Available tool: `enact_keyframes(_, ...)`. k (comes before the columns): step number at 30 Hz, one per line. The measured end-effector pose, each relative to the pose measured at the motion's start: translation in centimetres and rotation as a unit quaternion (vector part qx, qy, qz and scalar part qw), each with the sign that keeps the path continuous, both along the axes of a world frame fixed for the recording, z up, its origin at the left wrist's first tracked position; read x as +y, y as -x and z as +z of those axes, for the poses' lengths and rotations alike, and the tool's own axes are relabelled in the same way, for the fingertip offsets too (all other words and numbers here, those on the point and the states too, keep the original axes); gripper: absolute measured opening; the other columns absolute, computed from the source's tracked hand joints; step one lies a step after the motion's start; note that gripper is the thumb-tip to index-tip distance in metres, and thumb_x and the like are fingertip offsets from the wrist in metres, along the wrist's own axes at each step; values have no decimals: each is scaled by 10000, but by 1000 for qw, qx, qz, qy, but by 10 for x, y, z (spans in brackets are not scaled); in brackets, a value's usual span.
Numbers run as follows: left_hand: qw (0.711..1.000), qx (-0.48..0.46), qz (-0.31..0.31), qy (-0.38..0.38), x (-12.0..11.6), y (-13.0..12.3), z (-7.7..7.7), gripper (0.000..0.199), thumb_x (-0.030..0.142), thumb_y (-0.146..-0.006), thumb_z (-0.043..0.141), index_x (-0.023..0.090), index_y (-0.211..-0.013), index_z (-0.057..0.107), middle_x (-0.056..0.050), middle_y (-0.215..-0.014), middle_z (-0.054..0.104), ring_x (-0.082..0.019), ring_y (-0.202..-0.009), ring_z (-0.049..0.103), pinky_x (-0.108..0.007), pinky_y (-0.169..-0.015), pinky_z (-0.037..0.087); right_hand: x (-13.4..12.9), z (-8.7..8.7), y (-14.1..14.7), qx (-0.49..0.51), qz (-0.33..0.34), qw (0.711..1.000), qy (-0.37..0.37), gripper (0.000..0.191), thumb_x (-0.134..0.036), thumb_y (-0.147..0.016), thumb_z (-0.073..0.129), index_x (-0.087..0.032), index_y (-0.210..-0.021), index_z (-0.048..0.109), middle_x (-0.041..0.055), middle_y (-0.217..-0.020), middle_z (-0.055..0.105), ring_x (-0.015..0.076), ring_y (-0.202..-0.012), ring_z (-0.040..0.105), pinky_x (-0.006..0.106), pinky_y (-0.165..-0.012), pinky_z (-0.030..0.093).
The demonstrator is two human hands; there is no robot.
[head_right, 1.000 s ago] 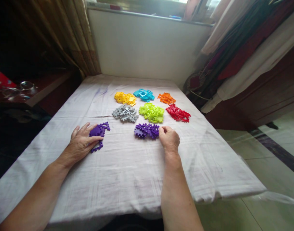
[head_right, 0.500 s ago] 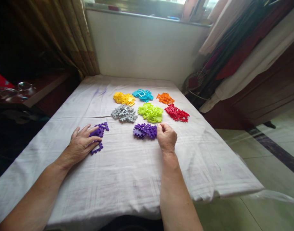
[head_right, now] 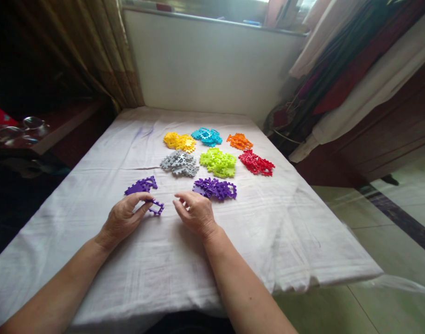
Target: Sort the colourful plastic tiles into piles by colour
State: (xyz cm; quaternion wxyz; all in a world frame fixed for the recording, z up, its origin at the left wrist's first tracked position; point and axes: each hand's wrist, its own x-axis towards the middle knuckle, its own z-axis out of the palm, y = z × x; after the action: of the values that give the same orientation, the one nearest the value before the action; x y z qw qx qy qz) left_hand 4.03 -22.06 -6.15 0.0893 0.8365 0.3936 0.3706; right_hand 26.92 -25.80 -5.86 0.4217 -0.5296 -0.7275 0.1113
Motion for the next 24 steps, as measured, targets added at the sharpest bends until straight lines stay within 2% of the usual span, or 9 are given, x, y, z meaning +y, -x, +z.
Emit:
enact_keyframes(3,999,-32,-12,-21,-5,-9,-2,142,297,-931,545,213,-994,642,-20,-888,743,-157,-823,702,-280,-798,558,0,-3,10,-9,26,999,38,181,-303,-899,611,-207,-1003,723,29,-813,733,124,-638,618,238,-682,473)
enact_keyframes(6,998,-54,-22,-28,-7,-14,-1,115,267,-924,565,208,-990,638,-10,-876,740,-144,-798,702,-259,-778,561,-1,-4,13,-3,39,998,58,138,-285,-905,598,-232,-902,726,12,-793,726,123,-678,630,227,-683,465)
enact_keyframes(12,997,-75,-30,13,-11,-17,0,128,280,-918,579,204,-998,643,-10,-886,740,-135,-775,696,-254,-762,565,-1,1,13,24,64,996,52,141,-285,-887,590,-227,-843,711,5,-748,707,115,-630,597,224,-652,458)
enact_keyframes(14,997,-73,-28,25,-11,-16,1,174,311,-922,573,207,-1043,641,-25,-938,742,-145,-809,698,-266,-768,569,1,5,6,55,51,996,45,171,-307,-886,576,-221,-814,706,12,-736,704,121,-634,598,230,-651,465)
enact_keyframes(17,998,-49,20,19,-7,-7,5,251,364,-923,558,215,-1111,633,-53,-1051,731,-183,-929,691,-323,-863,559,3,11,-17,143,-39,989,21,208,-359,-866,571,-207,-815,704,35,-776,717,147,-688,629,254,-682,491)
enact_keyframes(20,992,-2,128,0,3,13,8,337,431,-911,549,218,-1165,615,-75,-1150,701,-236,-1066,652,-396,-993,497,5,17,-50,222,-161,962,4,247,-411,-824,580,-196,-834,701,35,-772,709,170,-717,640,285,-700,505)
enact_keyframes(24,964,74,252,46,16,40,5,563,526,-855,571,188,-1304,543,-134,-1332,608,-314,-1236,555,-468,-1065,416,5,21,-85,271,-242,931,13,287,-441,-775,564,-185,-796,690,-7,-629,624,145,-581,566,270,-589,467)
